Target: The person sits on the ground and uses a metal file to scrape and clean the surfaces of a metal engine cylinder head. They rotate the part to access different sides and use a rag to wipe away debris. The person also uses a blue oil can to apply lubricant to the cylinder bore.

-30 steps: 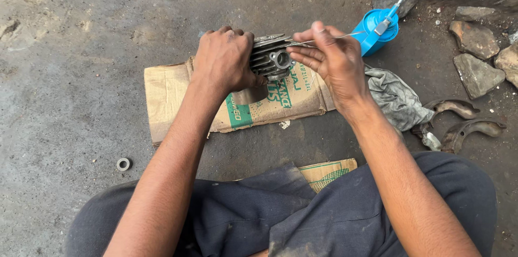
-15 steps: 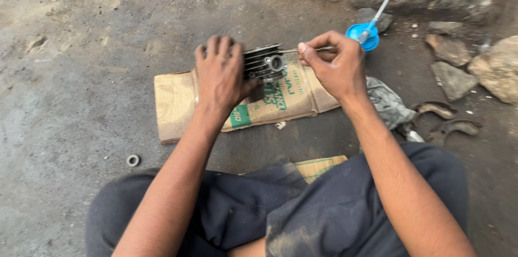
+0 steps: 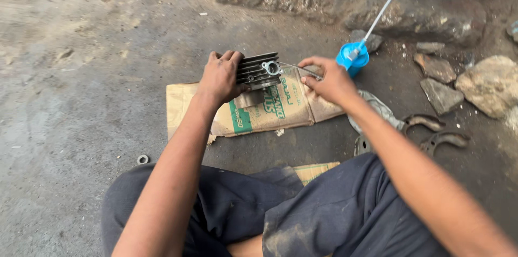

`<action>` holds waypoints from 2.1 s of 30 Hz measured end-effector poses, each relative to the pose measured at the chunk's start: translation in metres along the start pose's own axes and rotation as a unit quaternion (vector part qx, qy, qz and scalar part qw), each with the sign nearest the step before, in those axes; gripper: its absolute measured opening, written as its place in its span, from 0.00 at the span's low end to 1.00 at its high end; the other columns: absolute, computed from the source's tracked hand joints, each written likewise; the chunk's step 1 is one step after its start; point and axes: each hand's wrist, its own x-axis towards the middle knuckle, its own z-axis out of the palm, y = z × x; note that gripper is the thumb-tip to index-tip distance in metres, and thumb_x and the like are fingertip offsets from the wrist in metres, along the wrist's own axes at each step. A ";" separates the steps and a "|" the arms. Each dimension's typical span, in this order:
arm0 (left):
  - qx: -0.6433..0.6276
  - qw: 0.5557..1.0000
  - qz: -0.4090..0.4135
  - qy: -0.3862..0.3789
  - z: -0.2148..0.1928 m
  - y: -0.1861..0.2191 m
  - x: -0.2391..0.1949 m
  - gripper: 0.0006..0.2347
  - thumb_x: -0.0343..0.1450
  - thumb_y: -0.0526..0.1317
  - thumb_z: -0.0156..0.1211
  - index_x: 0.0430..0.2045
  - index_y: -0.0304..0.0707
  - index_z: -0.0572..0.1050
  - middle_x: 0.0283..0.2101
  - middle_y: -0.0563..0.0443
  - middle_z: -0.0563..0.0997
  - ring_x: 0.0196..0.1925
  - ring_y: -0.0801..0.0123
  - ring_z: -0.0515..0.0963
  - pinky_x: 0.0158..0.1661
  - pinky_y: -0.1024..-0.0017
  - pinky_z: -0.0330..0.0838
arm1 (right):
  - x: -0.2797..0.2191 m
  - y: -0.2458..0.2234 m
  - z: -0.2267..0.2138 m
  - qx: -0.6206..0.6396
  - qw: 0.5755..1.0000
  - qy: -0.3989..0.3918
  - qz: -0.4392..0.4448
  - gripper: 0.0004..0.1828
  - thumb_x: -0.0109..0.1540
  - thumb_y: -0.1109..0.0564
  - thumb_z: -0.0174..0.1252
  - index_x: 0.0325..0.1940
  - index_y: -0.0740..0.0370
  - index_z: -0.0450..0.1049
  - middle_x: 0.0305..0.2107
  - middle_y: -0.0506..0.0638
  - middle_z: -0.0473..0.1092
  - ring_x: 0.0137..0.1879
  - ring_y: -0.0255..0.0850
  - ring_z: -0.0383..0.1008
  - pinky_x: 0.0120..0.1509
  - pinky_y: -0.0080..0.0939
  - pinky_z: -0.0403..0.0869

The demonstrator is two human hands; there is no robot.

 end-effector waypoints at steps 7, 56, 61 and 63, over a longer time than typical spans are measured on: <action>0.059 0.992 -0.107 -0.043 -0.002 0.021 0.014 0.32 0.52 0.50 0.81 0.46 0.40 0.71 0.50 0.45 0.78 0.55 0.49 0.75 0.49 0.48 0.72 | 0.003 -0.002 -0.008 -0.123 0.951 0.082 -0.272 0.13 0.62 0.49 0.67 0.47 0.57 0.83 0.36 0.55 0.80 0.41 0.46 0.83 0.45 0.42 0.77; 0.067 0.994 -0.086 0.011 0.008 0.061 0.009 0.25 0.51 0.50 0.79 0.38 0.39 0.80 0.39 0.44 0.84 0.44 0.54 0.81 0.46 0.54 0.69 | 0.006 -0.024 -0.016 -0.278 0.960 0.028 -0.007 0.15 0.61 0.50 0.60 0.51 0.37 0.82 0.44 0.52 0.79 0.52 0.54 0.78 0.53 0.56 0.75; 0.085 0.993 -0.081 -0.015 0.014 0.054 0.026 0.27 0.46 0.53 0.81 0.31 0.37 0.82 0.40 0.40 0.83 0.50 0.49 0.78 0.45 0.47 0.69 | 0.008 0.000 -0.048 -0.305 0.948 0.047 0.073 0.13 0.61 0.44 0.64 0.49 0.41 0.84 0.44 0.57 0.78 0.56 0.54 0.75 0.59 0.56 0.72; 0.080 0.991 -0.093 -0.053 0.013 0.051 0.027 0.27 0.45 0.53 0.81 0.31 0.36 0.82 0.41 0.41 0.83 0.51 0.50 0.78 0.46 0.49 0.70 | 0.009 -0.001 -0.048 -0.294 0.952 0.029 0.081 0.14 0.62 0.43 0.64 0.51 0.40 0.83 0.45 0.57 0.78 0.54 0.53 0.76 0.58 0.55 0.72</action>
